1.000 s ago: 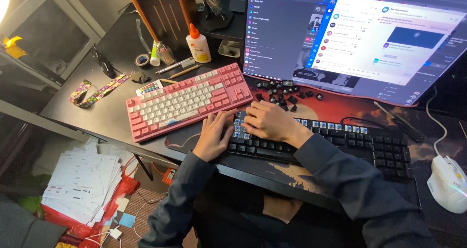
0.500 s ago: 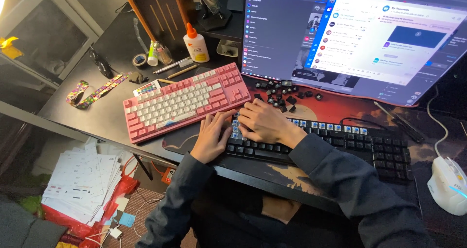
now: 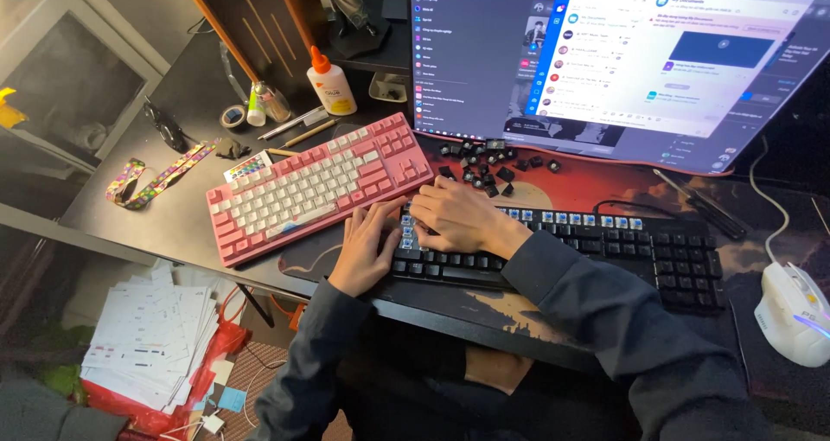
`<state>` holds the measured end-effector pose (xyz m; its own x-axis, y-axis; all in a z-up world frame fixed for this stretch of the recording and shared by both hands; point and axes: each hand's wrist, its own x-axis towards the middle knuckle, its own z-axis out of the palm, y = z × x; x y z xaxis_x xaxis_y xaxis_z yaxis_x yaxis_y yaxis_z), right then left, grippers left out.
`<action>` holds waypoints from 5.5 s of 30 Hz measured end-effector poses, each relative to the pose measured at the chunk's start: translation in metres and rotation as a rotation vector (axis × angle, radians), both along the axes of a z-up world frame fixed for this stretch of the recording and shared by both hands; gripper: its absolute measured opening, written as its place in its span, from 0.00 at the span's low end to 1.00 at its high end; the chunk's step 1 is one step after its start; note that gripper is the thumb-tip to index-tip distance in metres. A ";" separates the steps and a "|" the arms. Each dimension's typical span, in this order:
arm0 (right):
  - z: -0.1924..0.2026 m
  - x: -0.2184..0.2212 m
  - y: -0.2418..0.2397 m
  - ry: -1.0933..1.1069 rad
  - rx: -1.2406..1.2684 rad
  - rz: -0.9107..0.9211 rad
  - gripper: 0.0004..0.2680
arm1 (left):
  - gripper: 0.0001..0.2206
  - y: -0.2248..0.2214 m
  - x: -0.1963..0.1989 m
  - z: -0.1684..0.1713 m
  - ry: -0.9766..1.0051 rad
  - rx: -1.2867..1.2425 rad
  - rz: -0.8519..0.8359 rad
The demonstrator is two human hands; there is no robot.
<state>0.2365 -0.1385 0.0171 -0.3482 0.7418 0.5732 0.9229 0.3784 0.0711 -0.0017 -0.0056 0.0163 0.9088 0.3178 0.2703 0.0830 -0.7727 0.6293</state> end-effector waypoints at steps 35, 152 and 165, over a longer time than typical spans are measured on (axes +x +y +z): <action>0.000 -0.004 -0.029 0.074 -0.014 0.041 0.16 | 0.29 0.004 0.002 -0.011 0.016 0.005 0.006; 0.005 0.035 -0.029 0.025 -0.177 -0.136 0.13 | 0.28 0.007 0.002 -0.016 -0.011 0.009 -0.011; -0.029 0.075 -0.032 -0.006 -0.041 -0.481 0.11 | 0.27 0.009 0.004 -0.019 -0.036 0.026 -0.007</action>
